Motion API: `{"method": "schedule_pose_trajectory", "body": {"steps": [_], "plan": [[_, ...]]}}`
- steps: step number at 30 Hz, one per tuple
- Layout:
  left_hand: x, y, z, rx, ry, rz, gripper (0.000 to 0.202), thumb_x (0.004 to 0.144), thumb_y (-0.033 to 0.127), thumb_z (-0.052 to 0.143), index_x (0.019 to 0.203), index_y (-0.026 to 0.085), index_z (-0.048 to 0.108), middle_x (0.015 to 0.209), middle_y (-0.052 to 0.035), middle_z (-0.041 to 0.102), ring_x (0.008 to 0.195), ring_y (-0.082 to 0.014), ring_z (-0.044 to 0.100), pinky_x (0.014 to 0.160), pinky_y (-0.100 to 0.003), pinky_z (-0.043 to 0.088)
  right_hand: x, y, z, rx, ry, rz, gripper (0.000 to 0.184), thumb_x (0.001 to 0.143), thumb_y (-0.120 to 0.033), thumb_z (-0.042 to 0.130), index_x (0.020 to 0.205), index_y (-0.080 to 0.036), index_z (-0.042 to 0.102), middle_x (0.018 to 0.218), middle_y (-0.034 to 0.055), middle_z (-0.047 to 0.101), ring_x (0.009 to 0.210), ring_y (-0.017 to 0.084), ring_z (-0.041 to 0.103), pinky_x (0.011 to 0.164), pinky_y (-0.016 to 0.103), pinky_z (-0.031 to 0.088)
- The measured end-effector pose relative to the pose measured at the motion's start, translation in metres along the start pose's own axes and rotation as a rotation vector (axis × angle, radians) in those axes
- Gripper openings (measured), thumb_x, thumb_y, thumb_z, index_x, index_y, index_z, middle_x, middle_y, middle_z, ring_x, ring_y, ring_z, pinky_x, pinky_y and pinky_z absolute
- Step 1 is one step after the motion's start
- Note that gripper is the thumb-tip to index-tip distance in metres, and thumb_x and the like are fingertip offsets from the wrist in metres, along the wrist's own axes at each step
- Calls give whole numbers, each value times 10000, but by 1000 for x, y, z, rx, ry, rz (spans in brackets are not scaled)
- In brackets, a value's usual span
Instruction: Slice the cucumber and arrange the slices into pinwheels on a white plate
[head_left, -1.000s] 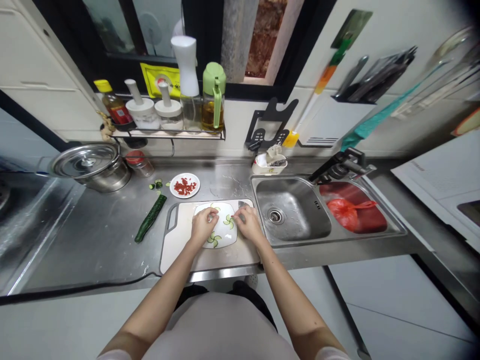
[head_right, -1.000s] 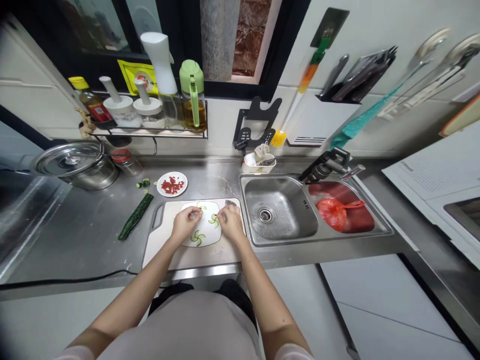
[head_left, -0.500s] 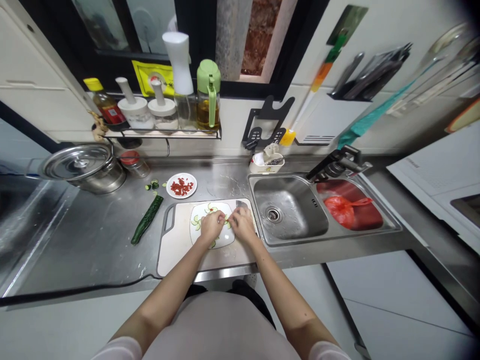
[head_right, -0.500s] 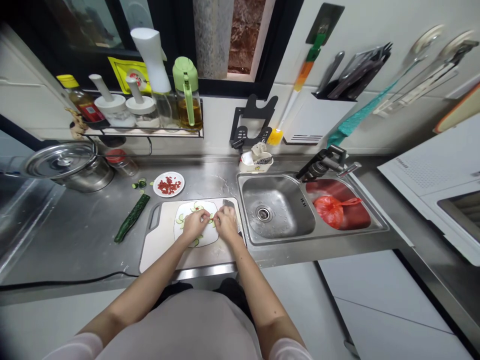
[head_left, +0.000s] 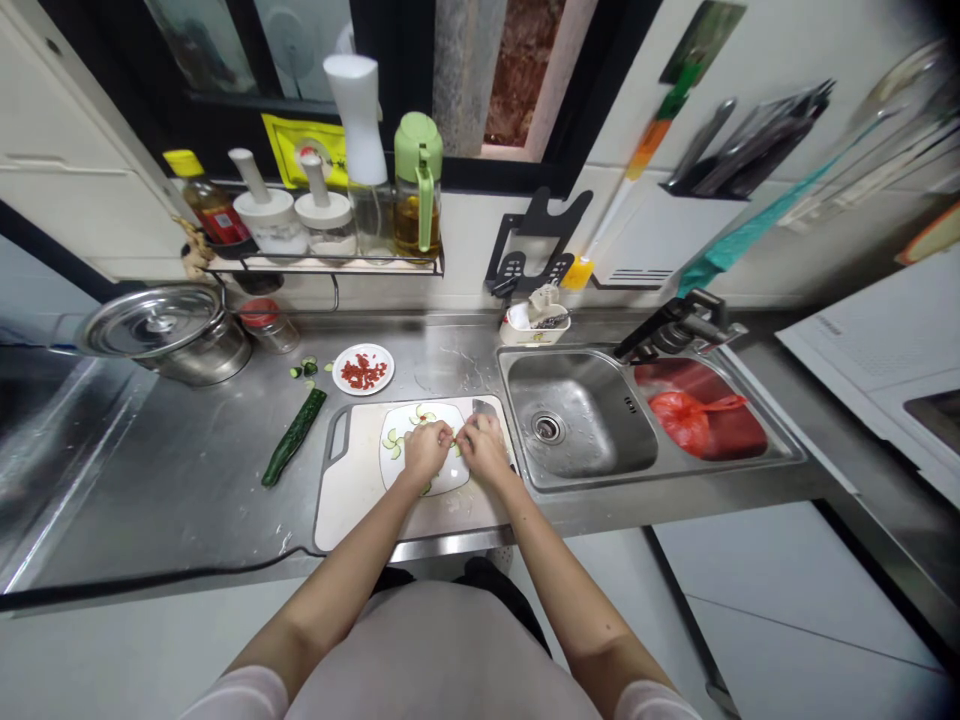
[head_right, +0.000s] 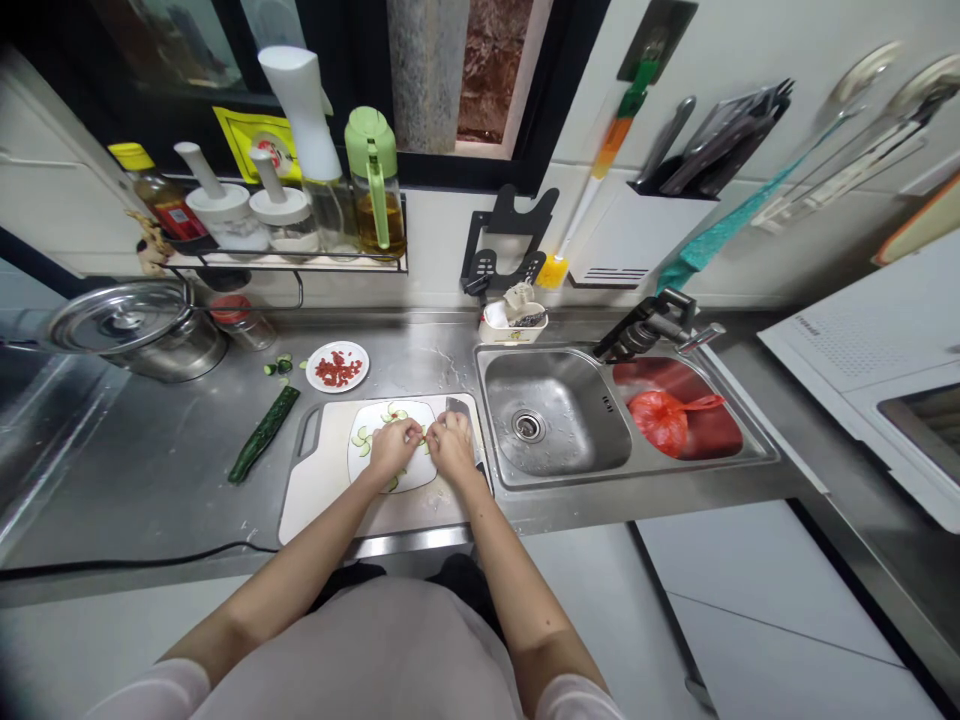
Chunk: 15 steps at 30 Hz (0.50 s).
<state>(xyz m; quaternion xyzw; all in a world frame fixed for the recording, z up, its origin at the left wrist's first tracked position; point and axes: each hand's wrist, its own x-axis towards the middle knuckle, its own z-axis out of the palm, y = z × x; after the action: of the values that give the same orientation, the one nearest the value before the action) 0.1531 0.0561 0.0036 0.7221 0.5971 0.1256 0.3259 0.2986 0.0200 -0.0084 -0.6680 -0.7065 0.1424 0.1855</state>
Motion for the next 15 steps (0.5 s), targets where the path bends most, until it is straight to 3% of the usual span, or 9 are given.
{"method": "schedule_pose_trajectory", "body": {"steps": [15], "plan": [[5,0,5,62,-23,-14,153,851,234,533,891,226,681,903,-36,710,955,-206,592,844,-335,351,1,-3,2,50,40,70,66,838,-235,583,835,-207,643,1107,85,528,1105,257,382,959,400,347]]}}
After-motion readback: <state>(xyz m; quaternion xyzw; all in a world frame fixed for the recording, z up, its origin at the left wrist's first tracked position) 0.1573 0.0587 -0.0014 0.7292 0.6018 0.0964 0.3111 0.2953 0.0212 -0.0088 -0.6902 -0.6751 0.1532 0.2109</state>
